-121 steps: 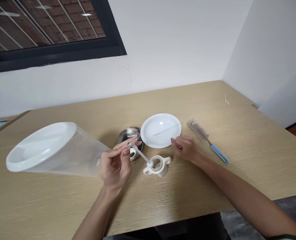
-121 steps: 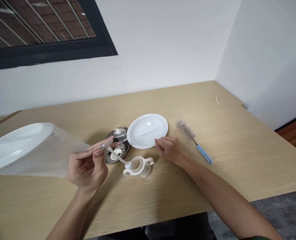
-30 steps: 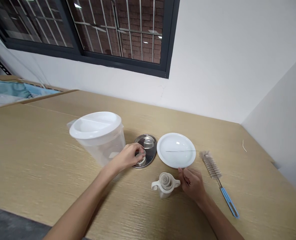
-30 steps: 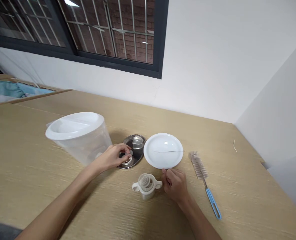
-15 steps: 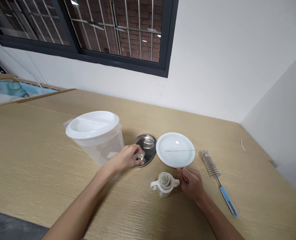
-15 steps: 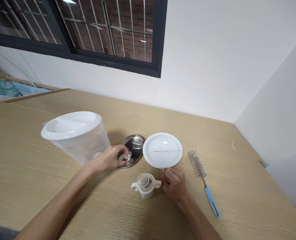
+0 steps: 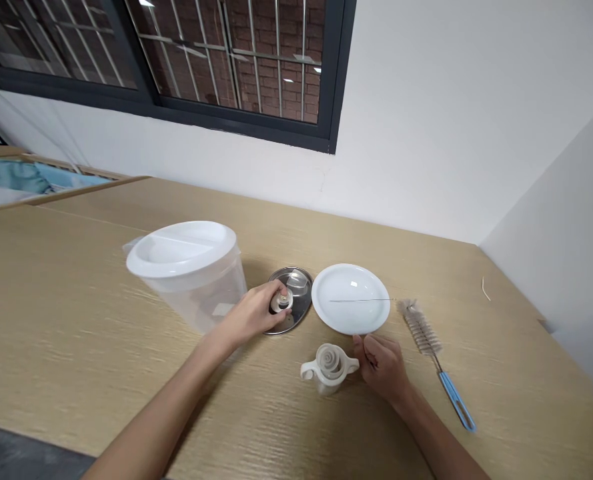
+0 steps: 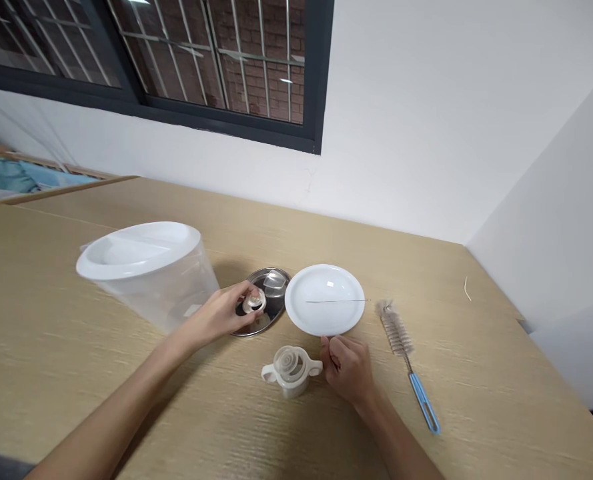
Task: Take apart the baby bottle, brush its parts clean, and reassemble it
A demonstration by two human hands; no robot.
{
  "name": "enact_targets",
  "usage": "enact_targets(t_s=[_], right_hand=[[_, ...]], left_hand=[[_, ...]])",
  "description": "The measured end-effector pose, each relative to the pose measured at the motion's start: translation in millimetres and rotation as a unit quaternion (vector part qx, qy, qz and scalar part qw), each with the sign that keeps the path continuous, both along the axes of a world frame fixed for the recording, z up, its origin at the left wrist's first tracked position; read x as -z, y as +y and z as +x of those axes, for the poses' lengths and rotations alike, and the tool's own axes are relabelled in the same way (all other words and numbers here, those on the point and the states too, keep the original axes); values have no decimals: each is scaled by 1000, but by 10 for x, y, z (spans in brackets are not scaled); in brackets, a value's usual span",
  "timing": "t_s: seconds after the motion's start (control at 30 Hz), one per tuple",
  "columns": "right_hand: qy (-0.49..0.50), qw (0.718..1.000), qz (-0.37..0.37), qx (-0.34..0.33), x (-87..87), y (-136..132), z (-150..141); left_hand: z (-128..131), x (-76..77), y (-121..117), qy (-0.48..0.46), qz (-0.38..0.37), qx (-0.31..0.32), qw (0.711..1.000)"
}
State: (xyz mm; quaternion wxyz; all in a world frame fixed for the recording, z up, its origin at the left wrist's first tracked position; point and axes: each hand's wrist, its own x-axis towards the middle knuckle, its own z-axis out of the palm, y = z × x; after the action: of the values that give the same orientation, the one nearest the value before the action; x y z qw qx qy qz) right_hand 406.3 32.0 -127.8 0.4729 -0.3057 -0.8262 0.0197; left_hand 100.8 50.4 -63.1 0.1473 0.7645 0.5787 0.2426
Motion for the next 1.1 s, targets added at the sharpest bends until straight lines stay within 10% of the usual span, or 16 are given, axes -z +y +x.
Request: enact_targets(t_s=[0.9,1.1], right_hand=[[-17,1000,-10,7,-6,-14,6],[-16,1000,-3,5,-20,-7,8]], left_hand=[[110,2,-34,-67,17,-6,998],[242,37,-55,-328,-5,13,945]])
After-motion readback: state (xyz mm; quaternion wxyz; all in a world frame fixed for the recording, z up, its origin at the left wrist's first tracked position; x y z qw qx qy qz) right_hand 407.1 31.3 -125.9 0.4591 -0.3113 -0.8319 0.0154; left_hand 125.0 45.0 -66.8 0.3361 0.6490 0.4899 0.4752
